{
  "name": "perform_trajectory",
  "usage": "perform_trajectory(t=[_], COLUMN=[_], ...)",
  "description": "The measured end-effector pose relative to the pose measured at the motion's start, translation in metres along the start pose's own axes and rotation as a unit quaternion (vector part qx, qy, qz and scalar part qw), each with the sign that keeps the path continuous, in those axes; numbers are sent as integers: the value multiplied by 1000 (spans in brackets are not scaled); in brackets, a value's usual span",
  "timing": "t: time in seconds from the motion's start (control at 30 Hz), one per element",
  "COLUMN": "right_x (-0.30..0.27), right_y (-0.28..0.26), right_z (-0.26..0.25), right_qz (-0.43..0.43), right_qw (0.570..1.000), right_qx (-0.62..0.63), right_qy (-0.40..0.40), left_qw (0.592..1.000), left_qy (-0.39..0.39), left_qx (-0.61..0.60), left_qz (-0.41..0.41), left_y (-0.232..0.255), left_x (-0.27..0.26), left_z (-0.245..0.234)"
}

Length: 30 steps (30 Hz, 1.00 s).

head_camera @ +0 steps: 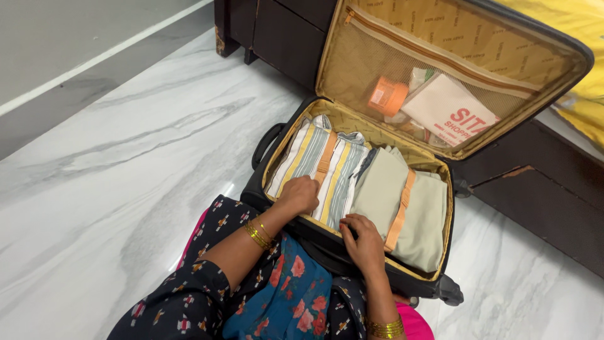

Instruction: The person opens a black suitcase, adjusts the contents, and secures the straps. They then close the suitcase, reposition it, and open it again to retrieve a small green packet from the mesh pocket.

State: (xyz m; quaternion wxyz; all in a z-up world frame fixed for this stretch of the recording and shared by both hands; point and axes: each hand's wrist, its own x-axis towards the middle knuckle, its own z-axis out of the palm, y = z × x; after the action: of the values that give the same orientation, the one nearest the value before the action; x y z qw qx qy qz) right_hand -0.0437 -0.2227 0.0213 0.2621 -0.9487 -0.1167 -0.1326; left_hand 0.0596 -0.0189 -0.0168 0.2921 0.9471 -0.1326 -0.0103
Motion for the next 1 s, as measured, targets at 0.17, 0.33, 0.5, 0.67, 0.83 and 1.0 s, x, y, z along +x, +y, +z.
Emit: perform_trajectory(t=[0.17,0.33,0.5,0.67,0.83,1.0], right_x=[0,2,1,0,4,4], right_y=[-2,-3,3,10,13,14], right_z=[-3,-7,-6,-3,-3,-13], right_qz=[2,8,-8,-30,-38,-29], right_qw=[1000,1000,999,998,996,993], right_qx=[13,29,43,51,79,114], right_qy=[-2,-6,-11,1,-13,-9], left_qw=[999,994,1000,979,939,983], left_qy=[33,-108,-12,116,123,65], left_qx=[-18,-10,-17,155,316,141], left_qz=[12,1,-16,66,52,-100], left_y=[3,9,6,-23,-47,-60], left_x=[-4,-2,-4,34,75,74], left_z=[-5,-17,-13,-45,-84,-83])
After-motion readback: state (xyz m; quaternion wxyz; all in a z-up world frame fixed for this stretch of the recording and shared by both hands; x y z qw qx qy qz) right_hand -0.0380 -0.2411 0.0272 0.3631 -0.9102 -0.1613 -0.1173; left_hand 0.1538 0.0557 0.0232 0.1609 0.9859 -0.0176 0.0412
